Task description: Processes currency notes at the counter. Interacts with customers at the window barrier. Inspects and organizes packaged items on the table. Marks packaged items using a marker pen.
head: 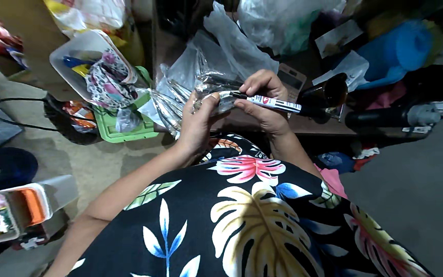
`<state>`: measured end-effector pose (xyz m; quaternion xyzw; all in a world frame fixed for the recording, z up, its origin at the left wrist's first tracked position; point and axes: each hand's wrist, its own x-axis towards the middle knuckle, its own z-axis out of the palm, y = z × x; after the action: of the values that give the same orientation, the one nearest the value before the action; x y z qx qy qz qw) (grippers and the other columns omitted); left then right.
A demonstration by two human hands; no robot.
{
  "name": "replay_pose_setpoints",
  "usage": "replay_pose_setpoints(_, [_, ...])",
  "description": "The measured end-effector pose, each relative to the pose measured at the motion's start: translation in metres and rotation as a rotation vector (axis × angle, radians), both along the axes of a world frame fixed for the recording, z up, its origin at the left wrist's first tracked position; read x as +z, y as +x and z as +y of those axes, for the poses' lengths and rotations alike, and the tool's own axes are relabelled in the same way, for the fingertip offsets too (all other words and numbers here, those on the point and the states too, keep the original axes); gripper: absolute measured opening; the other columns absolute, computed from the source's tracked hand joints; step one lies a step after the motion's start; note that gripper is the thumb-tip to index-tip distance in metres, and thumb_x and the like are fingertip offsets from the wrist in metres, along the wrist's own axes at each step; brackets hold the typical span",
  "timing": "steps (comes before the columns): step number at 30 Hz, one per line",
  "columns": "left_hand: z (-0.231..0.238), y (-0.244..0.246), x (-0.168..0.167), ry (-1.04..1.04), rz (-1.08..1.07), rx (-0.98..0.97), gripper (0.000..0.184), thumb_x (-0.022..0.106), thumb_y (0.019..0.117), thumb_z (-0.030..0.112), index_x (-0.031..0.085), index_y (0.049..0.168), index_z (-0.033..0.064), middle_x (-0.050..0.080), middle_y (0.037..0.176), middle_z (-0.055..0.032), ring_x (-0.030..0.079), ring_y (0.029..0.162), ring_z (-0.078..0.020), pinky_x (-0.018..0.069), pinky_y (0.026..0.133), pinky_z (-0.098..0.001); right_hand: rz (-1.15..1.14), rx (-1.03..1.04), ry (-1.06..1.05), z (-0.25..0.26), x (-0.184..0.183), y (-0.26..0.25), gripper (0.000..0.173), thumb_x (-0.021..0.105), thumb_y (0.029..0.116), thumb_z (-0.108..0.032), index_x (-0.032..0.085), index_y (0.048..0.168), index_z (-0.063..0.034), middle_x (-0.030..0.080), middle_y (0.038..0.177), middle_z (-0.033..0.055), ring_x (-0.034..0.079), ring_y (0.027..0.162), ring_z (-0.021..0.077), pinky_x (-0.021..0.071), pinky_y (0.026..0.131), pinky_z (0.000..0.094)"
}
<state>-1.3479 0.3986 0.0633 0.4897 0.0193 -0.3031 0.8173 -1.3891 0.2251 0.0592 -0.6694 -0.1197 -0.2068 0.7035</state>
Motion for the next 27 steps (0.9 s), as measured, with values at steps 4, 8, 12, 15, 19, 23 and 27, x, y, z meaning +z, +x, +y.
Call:
replay_pose_setpoints(4, [0.001, 0.001, -0.001, 0.0, -0.015, 0.003, 0.029, 0.046, 0.1048, 0.012, 0.046, 0.132, 0.0019, 0.067, 0.113, -0.0109, 0.072, 0.099, -0.0221, 0.0619, 0.09, -0.0414, -0.028, 0.043, 0.016, 0.0, 0.001, 0.001, 0.023, 0.077, 0.0853, 0.002, 0.065, 0.098, -0.0123, 0.068, 0.103, -0.0026, 0.065, 0.096, 0.0039, 0.0567, 0.083, 0.0201])
replay_pose_setpoints(8, [0.001, 0.001, 0.0, 0.011, -0.019, 0.006, 0.026, 0.046, 0.1045, 0.012, 0.047, 0.129, 0.0029, 0.067, 0.111, -0.0093, 0.071, 0.098, -0.0211, 0.0619, 0.088, -0.0412, -0.053, 0.04, 0.02, -0.001, -0.002, 0.003, 0.006, 0.071, 0.0964, -0.022, 0.07, 0.094, -0.0161, 0.066, 0.106, -0.0053, 0.062, 0.097, 0.0027, 0.0538, 0.078, 0.0186])
replay_pose_setpoints(12, [0.002, 0.001, 0.0, -0.003, 0.006, 0.004, 0.023, 0.044, 0.1057, 0.011, 0.046, 0.127, 0.0042, 0.067, 0.111, -0.0097, 0.072, 0.099, -0.0224, 0.0618, 0.09, -0.0425, 0.0, -0.03, 0.073, 0.005, -0.001, 0.001, 0.02, 0.061, 0.1035, -0.036, 0.066, 0.102, -0.016, 0.069, 0.102, -0.0052, 0.066, 0.085, 0.0026, 0.0553, 0.063, 0.0181])
replay_pose_setpoints(15, [0.003, 0.0, -0.001, -0.012, 0.019, 0.004, 0.026, 0.043, 0.1063, 0.012, 0.046, 0.13, 0.0027, 0.067, 0.113, -0.0119, 0.072, 0.1, -0.0238, 0.0619, 0.09, -0.0432, 0.051, -0.016, 0.099, 0.009, 0.002, -0.002, 0.009, 0.067, 0.1, -0.017, 0.064, 0.105, -0.0102, 0.071, 0.103, -0.0006, 0.069, 0.079, 0.0059, 0.0597, 0.062, 0.0221])
replay_pose_setpoints(19, [0.003, -0.001, 0.0, 0.0, 0.019, -0.002, 0.024, 0.043, 0.1063, 0.013, 0.046, 0.129, 0.0038, 0.066, 0.111, -0.0096, 0.071, 0.098, -0.0208, 0.0619, 0.088, -0.0402, -0.018, 0.009, 0.004, 0.009, 0.003, -0.001, 0.012, 0.076, 0.0882, -0.001, 0.067, 0.094, -0.0073, 0.07, 0.096, -0.0001, 0.067, 0.088, 0.005, 0.0578, 0.078, 0.0218])
replay_pose_setpoints(23, [0.005, -0.002, -0.001, -0.008, 0.011, -0.011, 0.024, 0.043, 0.1066, 0.014, 0.046, 0.128, 0.0037, 0.066, 0.112, -0.0097, 0.071, 0.1, -0.0212, 0.0616, 0.089, -0.0413, -0.009, -0.03, 0.019, 0.013, 0.004, -0.002, 0.012, 0.075, 0.0924, -0.011, 0.067, 0.084, -0.0094, 0.067, 0.086, -0.0034, 0.064, 0.079, 0.0014, 0.0536, 0.069, 0.0182])
replay_pose_setpoints(27, [0.005, -0.004, -0.002, -0.012, 0.004, -0.015, 0.025, 0.044, 0.1062, 0.014, 0.046, 0.129, 0.0033, 0.066, 0.115, -0.0114, 0.071, 0.103, -0.0234, 0.0612, 0.091, -0.0432, -0.007, -0.108, 0.014, 0.017, 0.005, -0.001, 0.012, 0.069, 0.0969, -0.011, 0.064, 0.086, -0.0084, 0.066, 0.086, -0.0039, 0.062, 0.076, -0.0008, 0.0515, 0.064, 0.0155])
